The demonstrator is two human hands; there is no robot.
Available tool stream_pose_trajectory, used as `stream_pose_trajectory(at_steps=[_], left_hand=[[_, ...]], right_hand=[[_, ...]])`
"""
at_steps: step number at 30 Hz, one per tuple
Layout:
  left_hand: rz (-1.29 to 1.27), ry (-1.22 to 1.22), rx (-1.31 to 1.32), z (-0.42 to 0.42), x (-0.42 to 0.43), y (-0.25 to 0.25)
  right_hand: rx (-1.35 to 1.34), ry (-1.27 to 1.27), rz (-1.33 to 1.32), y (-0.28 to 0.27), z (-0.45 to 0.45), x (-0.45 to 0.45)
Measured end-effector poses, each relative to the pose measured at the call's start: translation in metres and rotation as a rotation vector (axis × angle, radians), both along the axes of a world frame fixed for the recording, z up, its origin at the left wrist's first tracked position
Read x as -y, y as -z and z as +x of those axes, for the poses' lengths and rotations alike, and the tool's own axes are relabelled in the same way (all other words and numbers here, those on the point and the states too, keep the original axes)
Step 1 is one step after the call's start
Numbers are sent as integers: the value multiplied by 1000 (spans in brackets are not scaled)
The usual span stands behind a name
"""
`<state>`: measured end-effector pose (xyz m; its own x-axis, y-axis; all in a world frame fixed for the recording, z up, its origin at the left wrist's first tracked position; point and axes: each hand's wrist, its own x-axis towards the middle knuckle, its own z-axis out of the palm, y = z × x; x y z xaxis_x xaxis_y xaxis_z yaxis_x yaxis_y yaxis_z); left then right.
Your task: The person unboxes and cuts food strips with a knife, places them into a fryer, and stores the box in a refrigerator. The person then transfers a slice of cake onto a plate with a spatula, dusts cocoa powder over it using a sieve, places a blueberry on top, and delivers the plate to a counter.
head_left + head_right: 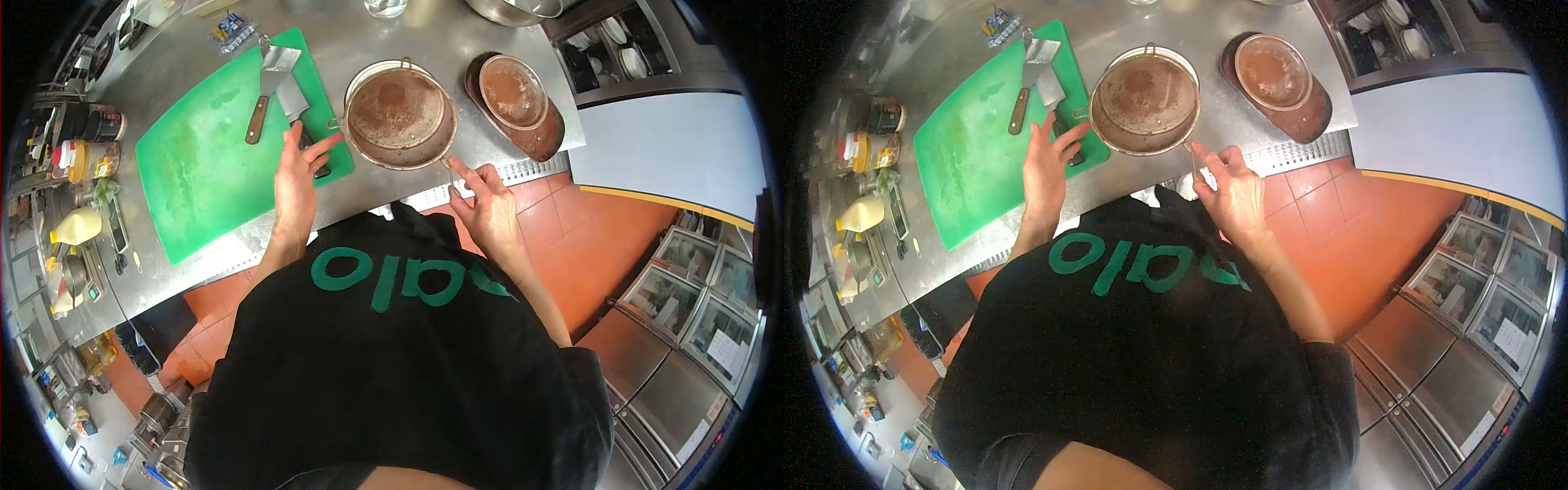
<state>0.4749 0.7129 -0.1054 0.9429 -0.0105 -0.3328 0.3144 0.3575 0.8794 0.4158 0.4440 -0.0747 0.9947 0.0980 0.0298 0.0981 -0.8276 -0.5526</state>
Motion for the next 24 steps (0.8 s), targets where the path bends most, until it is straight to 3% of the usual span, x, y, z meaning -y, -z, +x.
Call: stream_pose_trajectory(at_steps=[4, 19, 24], left_hand=[[-25, 84, -15, -1, -4, 7], [-103, -10, 18, 30, 41, -7], [-74, -18, -27, 25, 43, -7]], right_hand=[[-17, -12, -49, -2, -3, 1], [191, 244, -35, -40, 22, 49], [142, 180, -5, -28, 18, 42]])
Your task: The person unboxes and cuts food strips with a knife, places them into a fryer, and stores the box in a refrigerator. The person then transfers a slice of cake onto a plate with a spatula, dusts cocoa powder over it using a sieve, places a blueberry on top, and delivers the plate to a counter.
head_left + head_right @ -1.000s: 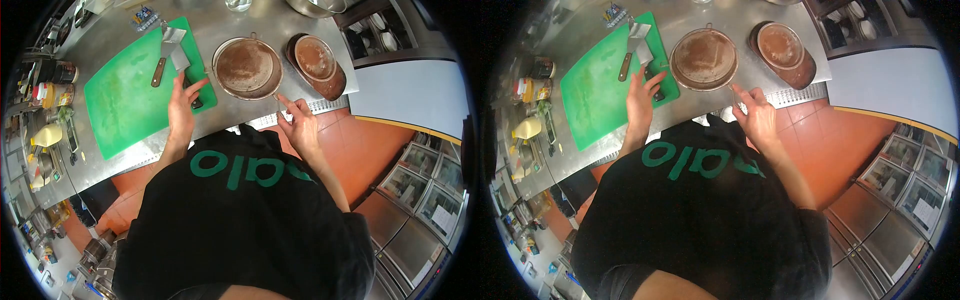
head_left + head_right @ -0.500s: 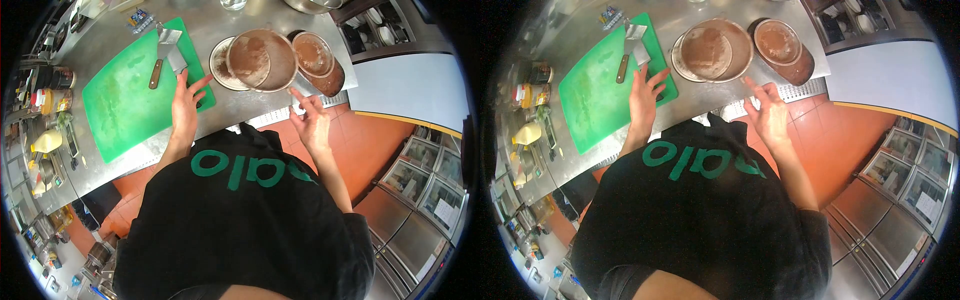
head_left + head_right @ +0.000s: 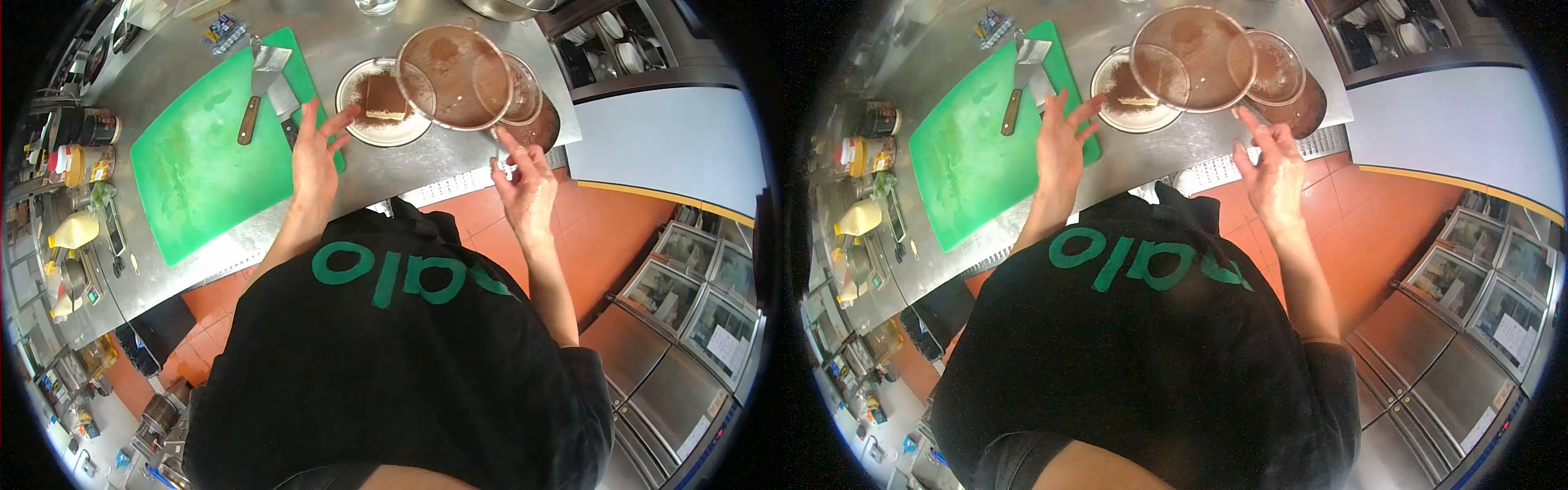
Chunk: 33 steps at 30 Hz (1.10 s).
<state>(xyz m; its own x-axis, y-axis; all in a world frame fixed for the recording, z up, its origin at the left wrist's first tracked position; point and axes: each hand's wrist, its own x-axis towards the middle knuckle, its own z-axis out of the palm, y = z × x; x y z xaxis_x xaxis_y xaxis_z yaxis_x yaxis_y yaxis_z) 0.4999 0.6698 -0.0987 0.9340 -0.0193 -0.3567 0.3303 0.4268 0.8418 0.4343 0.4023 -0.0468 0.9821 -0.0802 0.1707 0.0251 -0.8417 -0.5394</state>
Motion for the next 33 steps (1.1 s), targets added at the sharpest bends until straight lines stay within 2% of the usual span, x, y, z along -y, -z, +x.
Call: stream_pose_trajectory(at_steps=[5, 7, 9, 10, 12, 14, 19, 21, 23, 25, 27, 29, 31, 33], left_hand=[[-41, 9, 37, -7, 6, -1], [-20, -26, 54, -12, 0, 7], [104, -95, -152, -27, -14, 23], [103, -91, -151, -36, -16, 30], [9, -58, -398, -50, -11, 41], [-48, 11, -413, -54, -1, 50], [-149, 121, -420, -47, 23, 56], [-140, 150, -509, -44, 28, 66], [-243, 107, -380, -53, 33, 58], [-228, 233, -310, -58, 29, 69], [-204, 202, -425, -59, 32, 82], [-206, 159, -432, -60, 31, 65], [-105, 258, -483, -65, 23, 53], [-104, 204, -481, -75, 8, 38]], right_hand=[[-34, -118, -21, 22, -4, -6], [-58, -13, 95, 18, -4, -4], [-16, 33, 104, 20, -2, 13], [26, 79, 112, 22, 0, 24], [66, 146, 39, 38, 5, 49], [93, 232, -19, 61, 9, 74], [26, 190, -57, 107, 27, 99], [36, 145, -107, 111, 32, 100], [96, 104, -172, 119, 35, 107], [48, 119, -275, 103, 37, 103], [42, 78, -328, 98, 37, 105], [24, 85, -336, 89, 39, 102], [153, 43, -316, 83, 42, 103], [226, 108, -258, 70, 52, 94]])
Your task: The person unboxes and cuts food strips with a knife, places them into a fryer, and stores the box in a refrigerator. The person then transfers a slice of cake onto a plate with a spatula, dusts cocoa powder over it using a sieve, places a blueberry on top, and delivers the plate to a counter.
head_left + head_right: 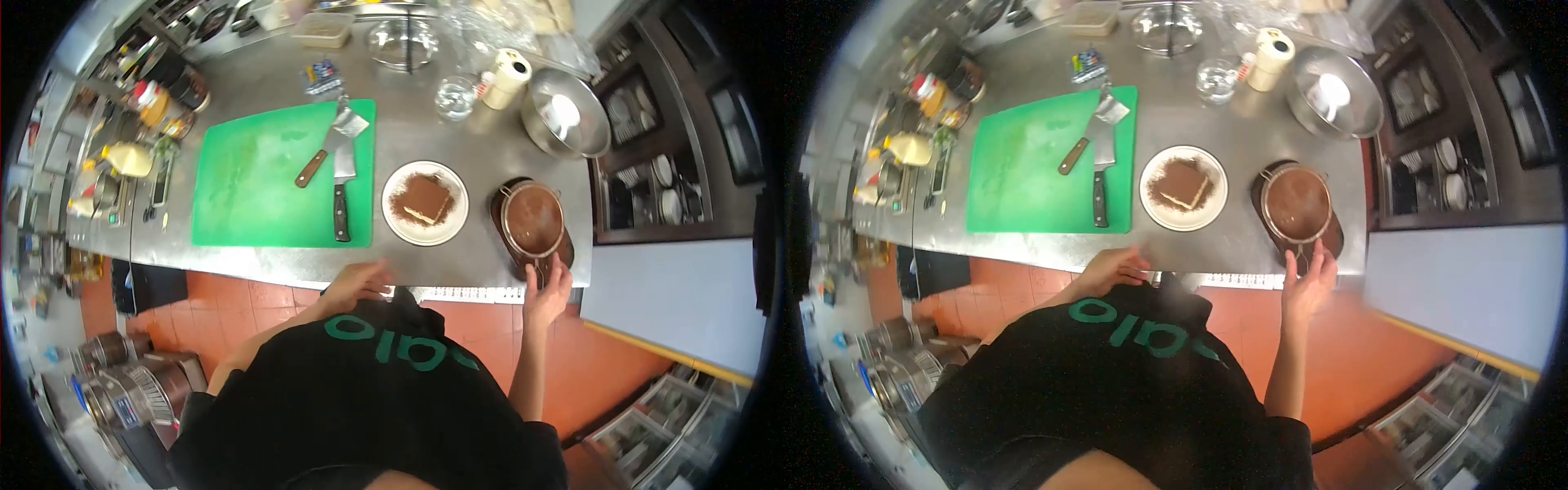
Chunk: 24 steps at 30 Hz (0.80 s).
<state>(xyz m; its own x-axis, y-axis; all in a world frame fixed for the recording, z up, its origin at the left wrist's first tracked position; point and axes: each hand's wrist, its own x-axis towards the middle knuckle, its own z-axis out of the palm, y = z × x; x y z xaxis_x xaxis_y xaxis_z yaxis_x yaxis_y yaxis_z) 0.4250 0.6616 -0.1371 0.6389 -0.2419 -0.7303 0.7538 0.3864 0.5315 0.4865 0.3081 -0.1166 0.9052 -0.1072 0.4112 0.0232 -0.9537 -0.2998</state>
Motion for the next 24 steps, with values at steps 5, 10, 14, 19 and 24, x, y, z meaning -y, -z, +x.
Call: stream_pose_trajectory(at_steps=[5, 10, 14, 19, 24], left_hand=[[351, -138, 42, -30, -64, -10], [367, -209, 223, -33, -107, -27], [286, -341, 186, -34, -164, -27], [322, -446, 242, -44, -274, -36], [388, -438, 229, -28, -360, -24]], right_hand=[[144, -365, 256, -29, 72, -88], [-109, -694, 465, -56, 159, -275], [-134, -730, 263, -35, 255, -409], [-392, -204, -52, 10, 323, -531], [-546, -247, -165, 40, 320, -573]])
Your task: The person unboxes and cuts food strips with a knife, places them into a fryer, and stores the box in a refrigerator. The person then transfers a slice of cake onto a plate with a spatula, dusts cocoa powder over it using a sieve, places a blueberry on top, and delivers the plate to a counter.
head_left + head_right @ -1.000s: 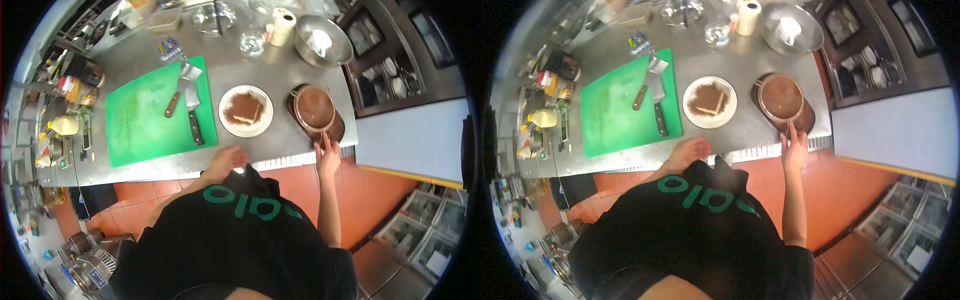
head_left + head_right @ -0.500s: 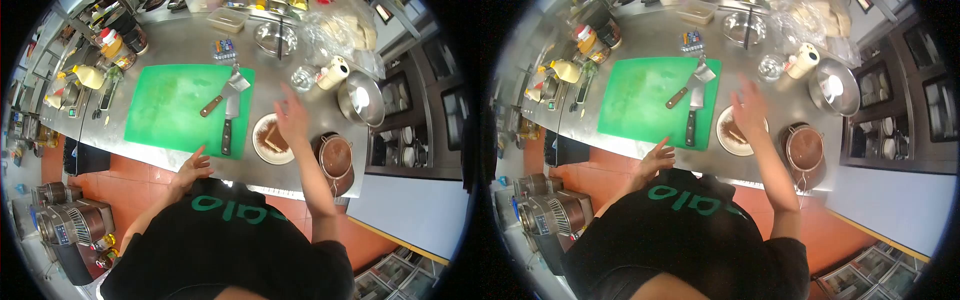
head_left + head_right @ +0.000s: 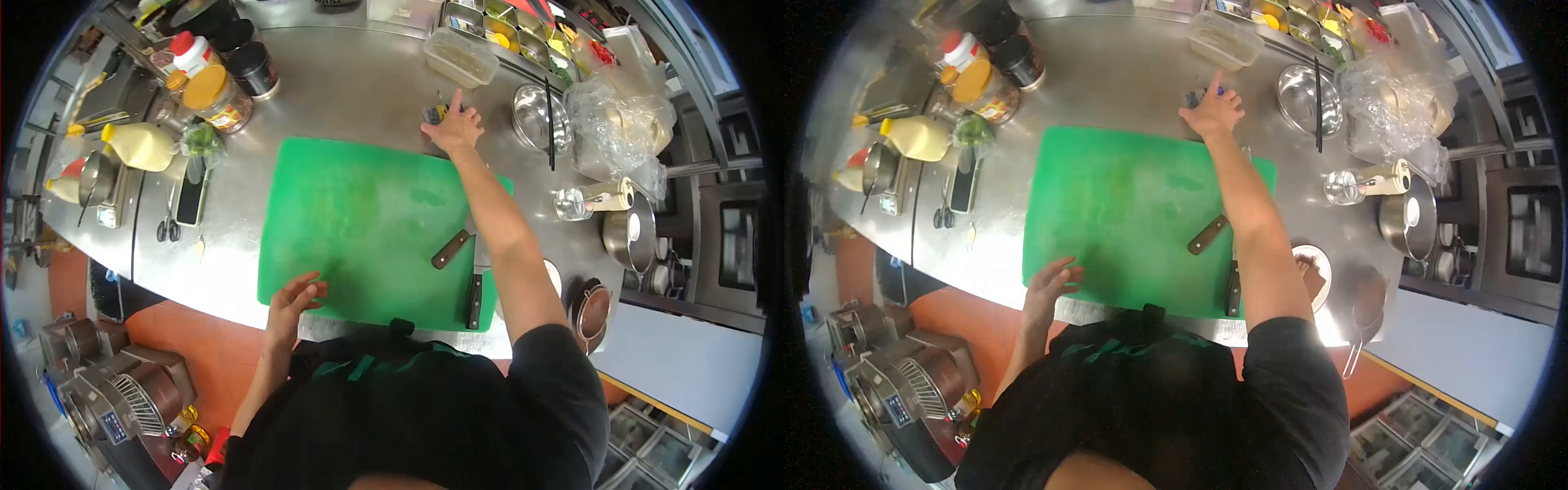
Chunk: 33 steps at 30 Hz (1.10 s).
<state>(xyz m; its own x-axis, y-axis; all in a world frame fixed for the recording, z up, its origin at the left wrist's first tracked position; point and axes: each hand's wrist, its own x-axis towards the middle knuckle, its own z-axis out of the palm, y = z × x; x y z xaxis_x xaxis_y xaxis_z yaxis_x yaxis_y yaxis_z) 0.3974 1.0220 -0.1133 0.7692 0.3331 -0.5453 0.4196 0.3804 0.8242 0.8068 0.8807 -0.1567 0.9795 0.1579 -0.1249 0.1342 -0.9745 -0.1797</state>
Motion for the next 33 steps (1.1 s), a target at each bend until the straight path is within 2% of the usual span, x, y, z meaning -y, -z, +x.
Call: stream_pose_trajectory(at_steps=[2, 3, 6, 7, 8, 10, 12, 14, 15, 17, 20, 22, 24, 25, 27, 28, 29, 30, 31, 32, 33], left_hand=[[-119, 44, 83, 33, -18, 13], [-212, 52, 156, 55, -22, 20], [-740, -31, 336, 136, -16, 30], [-955, -38, 414, 158, -12, 21], [-960, -58, 420, 172, -5, 15], [-1340, -192, 546, 182, 9, 4], [-1380, -246, 467, 169, 12, -17], [-1404, -289, 398, 153, 16, -20], [-1397, -244, 464, 146, 17, -13], [-1446, -186, 654, 131, 19, -11], [-1418, -215, 735, 108, 25, -22], [-1421, -182, 777, 94, 25, -25], [-1434, -37, 547, 74, 28, -30], [-1512, -78, 472, 64, 33, -18], [-1455, -96, 421, 51, 40, -34], [-1393, -112, 375, 44, 43, -38], [-1524, -85, 509, 42, 43, -37], [-1532, -82, 494, 40, 44, -38], [-1421, -10, 558, 39, 42, -41], [-1306, 62, 622, 39, 41, -45], [-1247, 67, 632, 40, 40, -42]], right_hand=[[19, -39, 27, -6, -2, -13], [41, -164, 84, -18, -14, -18], [17, -547, 248, -74, -75, -34], [-11, -628, 214, -98, -102, -38], [-30, -710, 180, -117, -126, -39], [-4, -764, 234, -133, -163, -35], [21, -797, 277, -135, -180, -24], [36, -823, 525, -137, -192, -16], [38, -826, 523, -132, -200, -14], [181, -818, 742, -121, -214, -11], [360, -848, 737, -126, -230, -10], [374, -809, 752, -132, -242, -7], [380, -761, 761, -134, -250, -1], [434, -765, 759, -132, -251, 3], [533, -786, 733, -127, -256, 9], [526, -772, 729, -125, -259, 13], [520, -688, 741, -126, -263, 18], [518, -608, 751, -128, -267, 22], [413, -455, 844, -134, -273, 25], [416, -446, 841, -137, -276, 30], [161, -322, 940, -140, -278, 35]])
